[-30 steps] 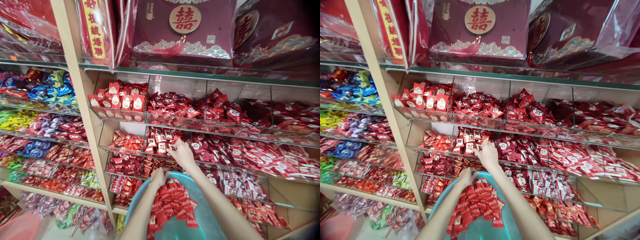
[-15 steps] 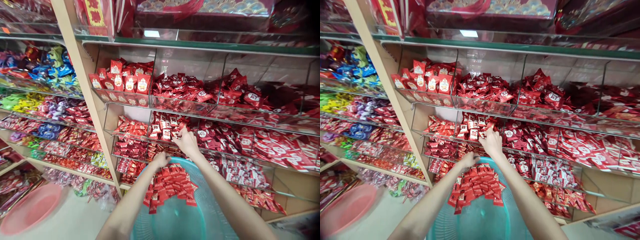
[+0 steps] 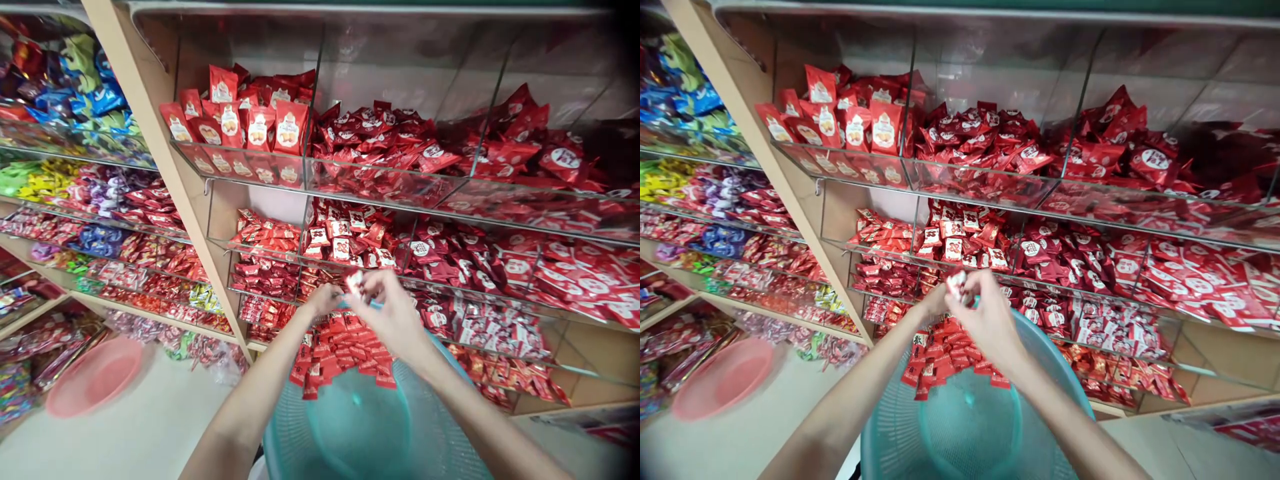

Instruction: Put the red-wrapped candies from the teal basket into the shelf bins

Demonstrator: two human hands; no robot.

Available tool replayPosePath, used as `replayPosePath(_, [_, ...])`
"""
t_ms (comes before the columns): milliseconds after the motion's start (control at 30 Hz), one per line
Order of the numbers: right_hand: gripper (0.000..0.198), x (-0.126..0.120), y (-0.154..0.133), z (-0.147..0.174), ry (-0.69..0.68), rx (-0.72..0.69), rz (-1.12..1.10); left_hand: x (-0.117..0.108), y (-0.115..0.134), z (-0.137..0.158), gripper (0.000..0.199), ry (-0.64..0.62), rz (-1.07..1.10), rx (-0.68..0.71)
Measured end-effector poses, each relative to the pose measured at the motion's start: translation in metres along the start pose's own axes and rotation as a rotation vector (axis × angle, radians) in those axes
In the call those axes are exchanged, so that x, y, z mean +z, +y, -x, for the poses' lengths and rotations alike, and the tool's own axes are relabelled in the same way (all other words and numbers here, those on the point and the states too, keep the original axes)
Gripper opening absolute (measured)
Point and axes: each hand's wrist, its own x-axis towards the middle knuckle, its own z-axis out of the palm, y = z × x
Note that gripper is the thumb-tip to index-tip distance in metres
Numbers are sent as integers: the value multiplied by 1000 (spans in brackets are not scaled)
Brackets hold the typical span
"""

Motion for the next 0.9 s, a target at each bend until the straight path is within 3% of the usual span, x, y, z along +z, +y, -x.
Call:
replayPosePath(167, [19,49,41,97,-670,341,-68,2,1,0,30,16,-33,-34])
replayPosePath(233, [20,63,58,124,-829,431,35,1,3,1,31,13,-41,-41])
replayPosePath(333, [22,72,69,139,-973,406,128,0,5,3,32,9,-53,-56])
replayPosePath(467, [34,79,68,131,-1045,345,122,0,7,4,32,17,-69,-77])
replayPosePath(700, [42,98,63,126,-890,300,73,1,8,3,32,14,-80,-81])
replayPosePath(900, [41,95,56,132,-926,312,200,-1,10,4,31,8,-98,-99])
